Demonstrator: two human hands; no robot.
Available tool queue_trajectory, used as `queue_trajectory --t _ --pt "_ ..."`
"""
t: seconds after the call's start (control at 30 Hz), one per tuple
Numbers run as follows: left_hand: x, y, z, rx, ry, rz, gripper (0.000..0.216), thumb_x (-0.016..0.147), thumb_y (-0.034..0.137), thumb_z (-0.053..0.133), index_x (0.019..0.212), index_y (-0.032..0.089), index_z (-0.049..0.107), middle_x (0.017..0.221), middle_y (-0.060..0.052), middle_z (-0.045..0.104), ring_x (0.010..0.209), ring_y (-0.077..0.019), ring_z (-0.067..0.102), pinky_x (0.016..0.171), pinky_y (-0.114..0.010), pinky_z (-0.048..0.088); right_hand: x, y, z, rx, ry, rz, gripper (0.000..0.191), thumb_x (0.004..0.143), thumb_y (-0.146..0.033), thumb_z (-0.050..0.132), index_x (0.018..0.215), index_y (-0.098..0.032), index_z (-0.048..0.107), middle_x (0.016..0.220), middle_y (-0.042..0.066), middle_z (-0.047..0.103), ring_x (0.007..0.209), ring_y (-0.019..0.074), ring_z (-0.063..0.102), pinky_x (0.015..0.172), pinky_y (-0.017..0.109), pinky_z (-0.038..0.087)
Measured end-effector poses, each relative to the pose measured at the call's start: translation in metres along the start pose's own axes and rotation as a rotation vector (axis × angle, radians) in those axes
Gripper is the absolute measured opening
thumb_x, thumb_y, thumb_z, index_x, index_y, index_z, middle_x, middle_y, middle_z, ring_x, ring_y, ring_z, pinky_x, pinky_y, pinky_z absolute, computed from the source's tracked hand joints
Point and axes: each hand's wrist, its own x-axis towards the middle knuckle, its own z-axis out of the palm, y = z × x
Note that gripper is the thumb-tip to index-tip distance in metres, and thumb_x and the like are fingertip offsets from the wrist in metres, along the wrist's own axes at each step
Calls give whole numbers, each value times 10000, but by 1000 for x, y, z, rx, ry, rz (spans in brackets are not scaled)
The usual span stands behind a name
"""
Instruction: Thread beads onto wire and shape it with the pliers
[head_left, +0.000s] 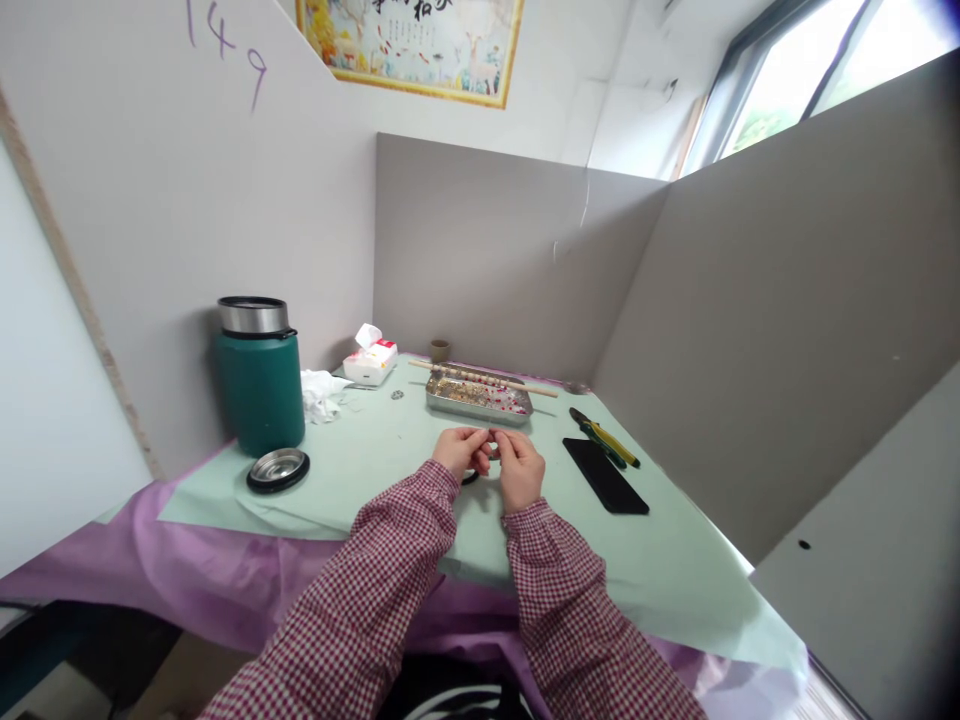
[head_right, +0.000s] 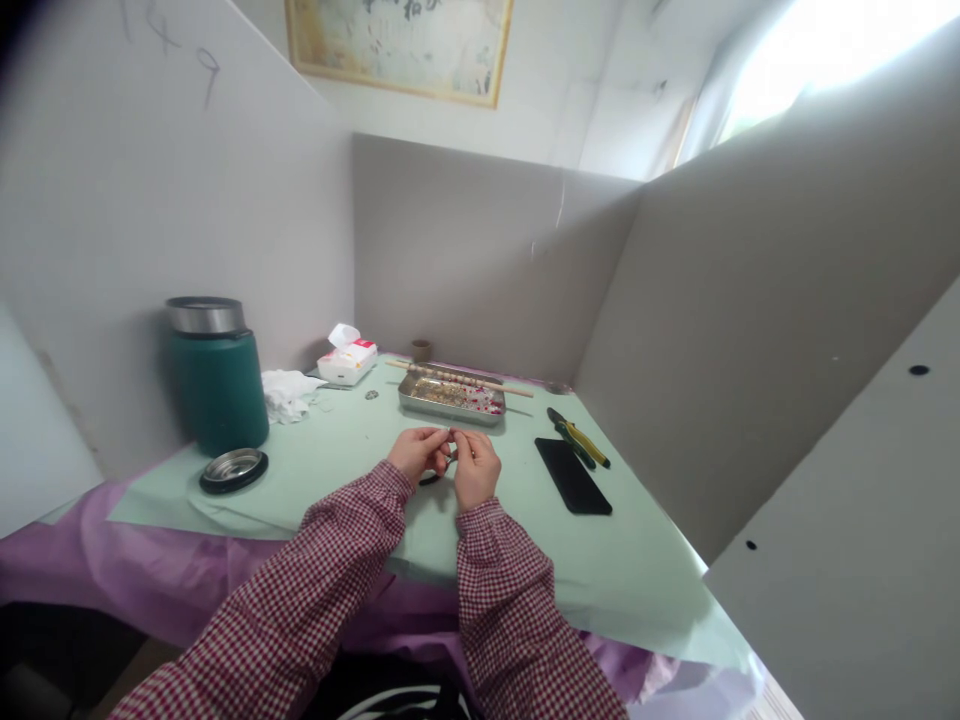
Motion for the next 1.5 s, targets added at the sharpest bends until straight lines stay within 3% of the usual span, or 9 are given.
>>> queue_trajectory --t 0.13,0.27,0.33,0.5,0.67,0.9,1.13,1.5 --pt "0 2 -9 -36 -63 -31 244 698 325 613 669 87 571 461 21 505 329 -56 437 368 -197 379 2 1 -9 60 -129 22 196 723 -327 568 829 -219 693 887 53 627 823 175 548 687 272 456" --pt "-4 7 -17 8 -219 -46 264 696 342 610 763 87 603 505 17 528 325 -47 423 361 -189 351 13 5 -28 168 -356 337 305 665 -349 628 923 -191 666 791 37 641 590 117 521 518 234 422" --pt "-8 9 -17 58 -314 -95 281 682 356 622 767 89 608 516 16 534 321 -42 419 354 -185 334 20 3 -35 317 -392 484 341 683 -415 606 912 -168 657 791 41 637 571 101 521 468 207 386" --pt "-13 9 -12 161 -395 -215 300 622 367 669 708 89 598 498 21 524 306 -43 401 332 -190 300 26 -4 -38 490 -541 612 333 658 -399 650 882 -153 649 733 26 626 512 78 517 428 188 346" --pt "-13 7 -12 180 -441 -242 289 609 360 683 653 93 578 522 10 534 311 -48 403 328 -198 286 22 -5 -35 528 -550 616 260 596 -311 708 794 -161 629 668 -6 609 500 71 507 475 194 383" --pt "-14 8 -12 120 -445 -250 440 706 499 556 782 68 601 558 -14 544 338 -54 421 355 -210 312 19 -9 -35 609 -521 598 197 598 -266 710 727 -171 594 543 -52 524 453 51 421 497 193 385" --pt "-11 7 -13 138 -445 -257 348 664 411 639 737 76 582 574 -4 565 342 -49 428 361 -211 329 21 0 -36 620 -544 559 190 641 -271 694 755 -171 580 668 -11 582 495 59 443 490 202 372" --pt "-9 1 -15 176 -471 -209 368 676 437 608 759 80 574 565 5 559 333 -55 446 331 -196 323 22 0 -35 607 -518 587 202 657 -272 682 778 -178 551 681 -6 583 475 62 459 409 185 307"
